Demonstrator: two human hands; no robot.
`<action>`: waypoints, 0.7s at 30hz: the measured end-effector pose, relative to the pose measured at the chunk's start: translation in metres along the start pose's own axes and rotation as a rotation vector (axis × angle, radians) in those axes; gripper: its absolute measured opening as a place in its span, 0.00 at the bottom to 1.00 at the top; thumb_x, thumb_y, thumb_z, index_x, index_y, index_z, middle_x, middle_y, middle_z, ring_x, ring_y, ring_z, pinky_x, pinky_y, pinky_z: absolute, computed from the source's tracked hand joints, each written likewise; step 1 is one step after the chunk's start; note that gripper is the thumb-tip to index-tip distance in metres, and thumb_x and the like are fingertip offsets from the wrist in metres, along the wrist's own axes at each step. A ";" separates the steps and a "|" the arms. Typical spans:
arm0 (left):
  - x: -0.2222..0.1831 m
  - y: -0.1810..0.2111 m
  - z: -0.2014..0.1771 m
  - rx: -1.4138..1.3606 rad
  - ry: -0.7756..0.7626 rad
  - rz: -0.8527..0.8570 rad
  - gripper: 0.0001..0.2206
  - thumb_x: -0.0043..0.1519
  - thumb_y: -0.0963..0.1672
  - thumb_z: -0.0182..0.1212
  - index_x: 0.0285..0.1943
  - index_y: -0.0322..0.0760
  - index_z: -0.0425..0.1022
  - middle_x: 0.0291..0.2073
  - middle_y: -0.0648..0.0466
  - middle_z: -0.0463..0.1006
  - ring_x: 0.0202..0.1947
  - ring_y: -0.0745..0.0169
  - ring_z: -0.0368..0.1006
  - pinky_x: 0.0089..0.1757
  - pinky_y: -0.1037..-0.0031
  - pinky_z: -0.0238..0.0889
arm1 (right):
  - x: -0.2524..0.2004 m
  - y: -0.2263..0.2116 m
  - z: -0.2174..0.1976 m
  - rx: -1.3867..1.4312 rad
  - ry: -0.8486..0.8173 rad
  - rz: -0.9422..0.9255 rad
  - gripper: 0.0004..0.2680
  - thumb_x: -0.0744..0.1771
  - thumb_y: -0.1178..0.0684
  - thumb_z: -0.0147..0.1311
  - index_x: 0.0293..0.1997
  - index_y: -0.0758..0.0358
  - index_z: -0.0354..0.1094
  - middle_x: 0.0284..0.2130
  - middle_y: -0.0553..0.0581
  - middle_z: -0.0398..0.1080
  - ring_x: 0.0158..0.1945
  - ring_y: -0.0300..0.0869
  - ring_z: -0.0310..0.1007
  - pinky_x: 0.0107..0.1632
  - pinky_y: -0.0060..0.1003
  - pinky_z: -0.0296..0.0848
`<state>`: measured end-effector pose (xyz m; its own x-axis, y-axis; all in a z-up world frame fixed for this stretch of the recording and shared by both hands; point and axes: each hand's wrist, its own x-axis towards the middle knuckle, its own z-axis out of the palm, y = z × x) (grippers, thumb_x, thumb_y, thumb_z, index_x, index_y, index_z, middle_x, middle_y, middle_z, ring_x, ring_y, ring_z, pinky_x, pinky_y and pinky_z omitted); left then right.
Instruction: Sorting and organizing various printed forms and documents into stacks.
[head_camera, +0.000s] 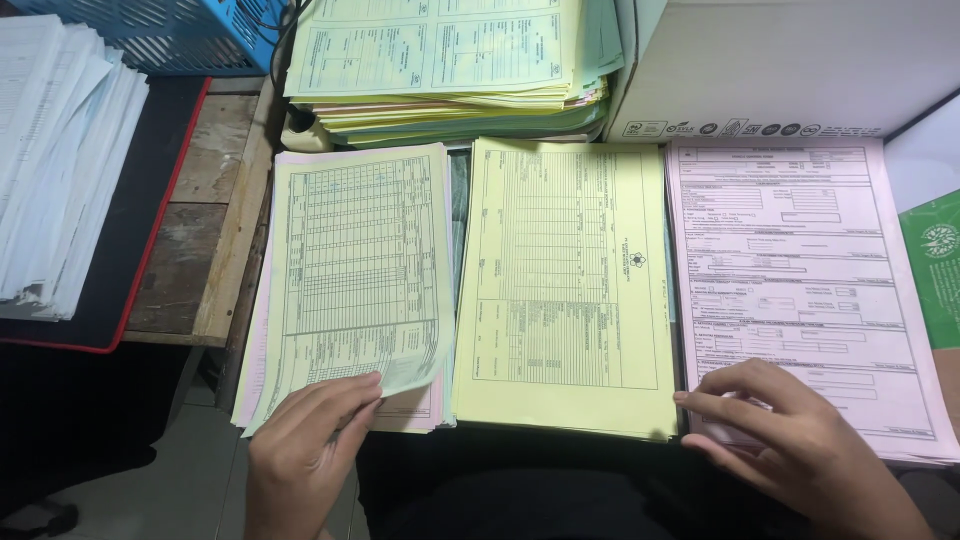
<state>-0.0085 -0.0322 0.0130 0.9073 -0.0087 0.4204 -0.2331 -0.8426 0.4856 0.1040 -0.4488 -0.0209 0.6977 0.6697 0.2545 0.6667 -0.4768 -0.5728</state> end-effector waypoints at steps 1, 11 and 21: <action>0.005 0.009 0.003 0.053 0.090 0.076 0.05 0.58 0.37 0.68 0.42 0.30 0.82 0.40 0.49 0.85 0.43 0.58 0.83 0.48 0.69 0.76 | 0.005 -0.007 0.002 0.013 0.011 -0.031 0.15 0.61 0.50 0.67 0.51 0.53 0.76 0.40 0.49 0.74 0.40 0.37 0.76 0.42 0.30 0.75; 0.037 0.087 0.037 0.139 0.301 0.306 0.07 0.65 0.38 0.57 0.43 0.29 0.81 0.39 0.44 0.85 0.38 0.55 0.86 0.38 0.73 0.76 | 0.095 -0.086 0.062 -0.256 0.357 -0.453 0.12 0.71 0.59 0.57 0.61 0.51 0.65 0.63 0.63 0.65 0.66 0.58 0.67 0.66 0.56 0.72; 0.035 0.064 0.022 0.050 0.134 0.434 0.16 0.70 0.44 0.45 0.40 0.34 0.81 0.36 0.50 0.85 0.38 0.57 0.84 0.39 0.73 0.71 | 0.060 -0.065 0.016 -0.250 0.421 -0.472 0.02 0.66 0.58 0.60 0.39 0.58 0.77 0.39 0.52 0.78 0.39 0.40 0.79 0.55 0.46 0.68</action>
<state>0.0157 -0.0982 0.0416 0.6755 -0.2998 0.6736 -0.5615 -0.8013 0.2064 0.0979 -0.3686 0.0186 0.3255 0.5835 0.7440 0.9302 -0.3387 -0.1413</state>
